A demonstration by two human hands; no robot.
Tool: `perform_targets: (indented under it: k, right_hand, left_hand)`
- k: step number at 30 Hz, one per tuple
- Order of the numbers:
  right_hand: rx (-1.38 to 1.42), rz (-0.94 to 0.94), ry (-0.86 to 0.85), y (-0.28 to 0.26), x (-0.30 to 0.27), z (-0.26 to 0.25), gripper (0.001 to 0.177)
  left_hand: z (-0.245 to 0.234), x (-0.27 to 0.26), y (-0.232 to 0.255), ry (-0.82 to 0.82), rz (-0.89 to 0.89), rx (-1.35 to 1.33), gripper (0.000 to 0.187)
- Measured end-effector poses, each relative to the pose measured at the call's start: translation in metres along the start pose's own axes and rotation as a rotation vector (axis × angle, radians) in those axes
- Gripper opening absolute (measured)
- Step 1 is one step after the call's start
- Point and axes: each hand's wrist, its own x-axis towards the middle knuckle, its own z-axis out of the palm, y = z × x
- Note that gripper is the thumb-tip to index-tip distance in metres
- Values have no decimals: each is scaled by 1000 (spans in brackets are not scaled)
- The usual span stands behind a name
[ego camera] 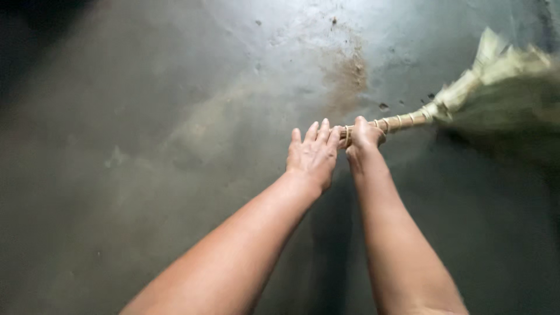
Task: The person sweeps debris into a pile on the floor using a grass broom.
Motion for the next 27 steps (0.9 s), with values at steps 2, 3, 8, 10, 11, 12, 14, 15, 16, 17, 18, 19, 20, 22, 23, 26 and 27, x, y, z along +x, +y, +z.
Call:
perform_targets:
  k: [2, 3, 8, 10, 11, 12, 14, 15, 16, 17, 18, 19, 20, 22, 23, 26, 27]
  right_hand:
    - [-147, 2, -178, -18, 0, 12, 28]
    - [-141, 5, -187, -28, -1, 20, 28]
    - [-338, -84, -275, -110, -18, 7, 20]
    - [-411, -183, -227, -124, -29, -18, 22]
    - [-461, -240, -180, -125, -33, -37, 26]
    - [-460, -235, -101, -125, -30, -54, 32]
    - [-441, -197, 49, -137, -7, -86, 43]
    - [-423, -163, 119, -140, 8, -101, 45]
    - [-426, -163, 121, -146, 24, -113, 45]
    - [-311, -42, 105, -153, 39, -122, 38]
    - [-190, 73, 90, -157, 48, -129, 33]
    - [-187, 69, 94, -151, 50, -132, 33]
    - [-337, 53, 63, -141, 48, -131, 29]
    - [-479, 32, 33, -136, 33, -128, 26]
    - [-581, 59, -63, -141, 22, -128, 20]
    - [-710, 12, -231, -167, -18, -131, 13]
    - [-743, -60, -294, -177, -30, -132, 12]
  left_hand:
    - [-12, 10, -2, -77, -66, -84, 97]
    - [-17, 11, -2, -156, -128, -182, 110]
    - [-23, 13, 0, -25, -136, -358, 89]
    - [-15, 10, 5, -2, -127, -397, 85]
    - [-10, 6, 9, 11, -130, -429, 83]
    - [-7, 6, 11, 32, -130, -459, 81]
    - [1, 1, 14, 37, -90, -465, 75]
    - [5, -3, 16, 37, -54, -472, 69]
    - [6, -3, 17, 35, -53, -475, 69]
    - [7, -4, 18, -15, -68, -489, 64]
    - [5, -4, 20, -62, -77, -501, 59]
    - [3, -4, 23, -61, -71, -502, 59]
    - [0, -3, 25, -58, -81, -509, 59]
    - [-7, -2, 31, -51, -84, -511, 59]
    - [-11, -1, 36, -82, -62, -490, 54]
    - [-26, -4, 42, -89, 0, -426, 52]
    - [-34, -4, 44, -68, 42, -388, 55]
